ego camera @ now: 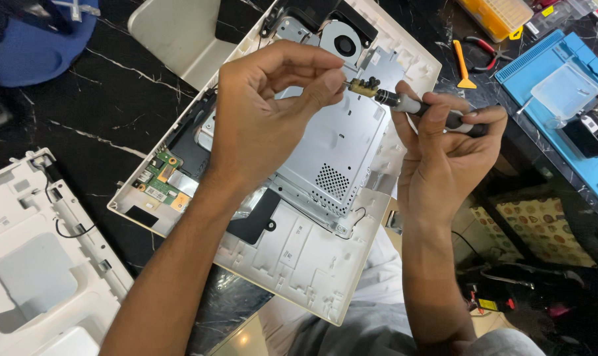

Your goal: The person aligns a metal bracket onto the internal chassis of a white electronic device and secures it by inserting and tightening multiple screws with a manual screwdriver. The person works on the device while seated, with the device resting on their lap.

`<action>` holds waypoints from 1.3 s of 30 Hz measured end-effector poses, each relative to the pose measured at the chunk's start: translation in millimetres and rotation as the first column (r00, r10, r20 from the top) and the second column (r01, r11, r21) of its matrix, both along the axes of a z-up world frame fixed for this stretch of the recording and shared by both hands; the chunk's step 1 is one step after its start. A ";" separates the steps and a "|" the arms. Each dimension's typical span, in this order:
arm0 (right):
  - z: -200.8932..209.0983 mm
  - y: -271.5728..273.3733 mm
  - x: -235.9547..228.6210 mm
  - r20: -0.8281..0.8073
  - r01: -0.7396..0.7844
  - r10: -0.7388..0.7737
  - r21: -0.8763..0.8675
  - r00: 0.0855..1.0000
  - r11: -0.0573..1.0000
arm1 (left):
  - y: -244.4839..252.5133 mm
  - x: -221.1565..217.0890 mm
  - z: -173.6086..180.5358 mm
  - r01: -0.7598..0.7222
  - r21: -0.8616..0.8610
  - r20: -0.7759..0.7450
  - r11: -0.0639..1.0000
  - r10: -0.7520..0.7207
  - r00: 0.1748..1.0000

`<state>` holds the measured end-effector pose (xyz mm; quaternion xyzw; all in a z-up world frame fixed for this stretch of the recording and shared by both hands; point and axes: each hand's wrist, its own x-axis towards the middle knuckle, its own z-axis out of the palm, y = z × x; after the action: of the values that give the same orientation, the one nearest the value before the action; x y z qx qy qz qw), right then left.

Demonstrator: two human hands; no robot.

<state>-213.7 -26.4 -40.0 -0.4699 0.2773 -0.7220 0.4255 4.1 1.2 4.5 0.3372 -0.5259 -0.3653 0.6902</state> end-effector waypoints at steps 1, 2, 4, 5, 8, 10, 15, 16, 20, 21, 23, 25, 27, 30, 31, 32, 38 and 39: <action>-1.2 -0.1 0.8 0.003 -0.012 0.012 -0.008 1.000 1.000 | -1.2 -2.5 -1.6 0.026 0.025 -0.047 0.999 -0.025 0.999; -0.5 -0.2 0.0 0.003 -0.013 0.013 -0.007 1.000 1.000 | -2.3 -4.0 -4.9 0.026 0.027 -0.047 0.999 -0.024 0.999; 1.1 -0.6 -1.7 0.044 -0.034 0.033 0.041 0.998 0.999 | -4.6 -7.1 -11.1 0.072 0.050 -0.127 0.996 -0.065 0.990; 0.5 -1.3 -2.7 0.044 -0.035 0.033 0.042 0.998 0.999 | -6.1 -9.2 -15.4 0.072 0.051 -0.127 0.996 -0.065 0.990; -1.1 -2.0 -8.6 0.115 -0.062 0.053 0.070 0.992 0.996 | -8.9 -15.3 -23.6 0.108 0.066 -0.208 0.992 -0.093 0.974; -2.2 -1.7 -14.0 0.140 -0.074 0.061 0.090 0.988 0.993 | -8.8 -16.4 -23.2 0.142 0.086 -0.183 0.986 -0.124 0.975; 3.4 11.4 -31.8 -0.086 -0.074 0.077 0.032 0.993 0.997 | 6.8 20.3 1.6 0.170 0.287 0.398 0.943 -0.279 0.874; 6.9 15.7 -34.1 -0.265 -0.068 0.060 -0.021 0.962 0.997 | 12.1 29.3 9.6 0.123 0.406 0.595 0.905 -0.365 0.716; 20.1 30.0 -35.0 -0.491 -0.161 0.102 -0.079 0.865 0.984 | 10.4 43.5 -20.2 0.068 0.464 0.760 0.883 -0.436 0.483; 19.3 29.8 -35.7 -0.534 -0.231 0.129 -0.128 0.836 0.965 | 5.8 42.6 -31.5 0.002 0.354 0.850 0.935 -0.323 0.416; 17.4 34.3 -40.8 -0.582 -0.299 0.156 -0.158 0.798 0.941 | -3.2 36.8 -55.2 -0.045 0.247 0.912 0.968 -0.216 0.347; 16.7 38.2 -45.9 -0.620 -0.305 0.163 -0.129 0.768 0.944 | -17.5 30.3 -74.7 -0.286 0.169 0.985 0.943 -0.150 0.087; 20.3 46.1 -51.9 -0.685 -0.291 0.162 -0.076 0.710 0.954 | -17.8 25.8 -78.7 -0.323 0.198 0.979 0.925 -0.170 0.114; 20.3 53.0 -59.2 -0.762 -0.292 0.186 -0.004 0.621 0.957 | -13.0 22.6 -81.4 -0.360 0.185 0.982 0.914 -0.156 0.109; 19.5 54.1 -61.9 -0.779 -0.310 0.203 0.012 0.594 0.951 | -11.5 21.6 -81.6 -0.357 0.138 0.990 0.924 -0.118 0.077; 18.0 53.9 -62.6 -0.778 -0.306 0.203 0.015 0.594 0.952 | -11.4 19.9 -84.6 -0.353 0.141 0.990 0.925 -0.121 0.077; 8.6 49.8 -68.8 -0.780 -0.344 0.203 -0.016 0.592 0.939 | -5.7 3.9 -90.2 -0.381 0.039 0.994 0.924 -0.073 -0.076; 8.9 48.5 -69.8 -0.805 -0.374 0.174 -0.063 0.567 0.925 | -4.8 1.7 -89.2 -0.397 0.067 0.991 0.915 -0.107 -0.080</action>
<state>-283.5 22.1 -31.1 -0.8206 0.2746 -0.3929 0.3113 5.9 -3.6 -84.7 0.6644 -0.7455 -0.0094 0.0523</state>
